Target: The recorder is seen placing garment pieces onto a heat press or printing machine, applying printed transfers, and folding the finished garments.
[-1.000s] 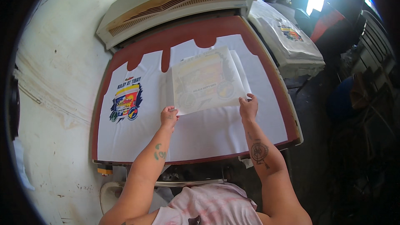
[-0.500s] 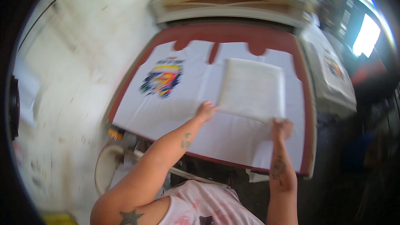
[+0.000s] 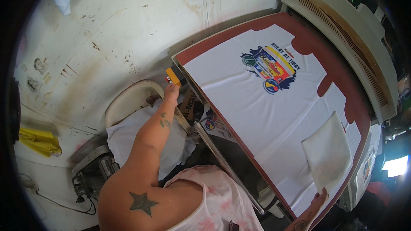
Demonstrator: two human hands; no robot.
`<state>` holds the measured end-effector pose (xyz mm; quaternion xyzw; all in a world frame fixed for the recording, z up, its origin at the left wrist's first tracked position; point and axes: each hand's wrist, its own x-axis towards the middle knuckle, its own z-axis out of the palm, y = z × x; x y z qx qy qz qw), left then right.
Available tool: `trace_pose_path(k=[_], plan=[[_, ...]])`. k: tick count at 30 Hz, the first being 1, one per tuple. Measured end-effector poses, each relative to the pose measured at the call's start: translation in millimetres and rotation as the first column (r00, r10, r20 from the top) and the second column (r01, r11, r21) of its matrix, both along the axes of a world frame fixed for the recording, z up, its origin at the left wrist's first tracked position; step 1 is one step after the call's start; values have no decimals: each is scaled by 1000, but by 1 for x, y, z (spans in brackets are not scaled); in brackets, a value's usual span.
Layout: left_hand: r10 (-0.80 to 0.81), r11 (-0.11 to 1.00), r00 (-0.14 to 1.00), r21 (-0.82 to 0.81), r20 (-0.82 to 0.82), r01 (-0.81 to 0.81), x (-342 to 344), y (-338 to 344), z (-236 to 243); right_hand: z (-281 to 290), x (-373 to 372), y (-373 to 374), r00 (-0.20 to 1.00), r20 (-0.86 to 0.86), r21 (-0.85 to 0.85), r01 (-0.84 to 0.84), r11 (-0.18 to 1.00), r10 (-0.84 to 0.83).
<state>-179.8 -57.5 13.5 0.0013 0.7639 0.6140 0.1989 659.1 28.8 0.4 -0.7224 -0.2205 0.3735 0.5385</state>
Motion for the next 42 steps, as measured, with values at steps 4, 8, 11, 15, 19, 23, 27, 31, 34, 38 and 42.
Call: trace_pose_path(k=[4,8,11,15,19,23,27,31,34,38,42], plan=[[-159,987,985,44,70,156,-55,16,-59,3,-24,-42,987,-75,50,147,988,-143],[-91,978,963,203,254,39,-36,27,-63,43,-88,-82,963,3,65,267,961,-268],[-61,964,980,267,192,8,-51,2,-73,64,-123,-85,963,5,51,269,962,-270],[-66,986,975,165,212,30,-77,-8,-95,73,-137,-89,957,-25,112,291,950,-290],[-151,984,918,143,366,105,-62,-12,-54,80,-133,-104,953,3,95,303,948,-304],[-208,977,904,124,373,173,-57,-17,-36,71,-131,-102,926,-88,79,374,924,-367],[-72,975,884,-220,-462,-36,-63,-8,-50,52,-123,-97,889,-322,130,382,915,-326],[-494,784,795,215,-353,583,86,29,53,43,-107,-119,811,-533,115,351,929,-241],[-876,412,465,302,-130,860,195,44,72,71,-124,-123,797,-582,172,310,935,-158],[-996,78,52,381,78,921,336,69,64,113,-137,-140,793,-608,272,256,928,-40],[-956,143,-15,509,294,849,431,90,73,133,-125,-158,762,-647,283,249,926,-7]])
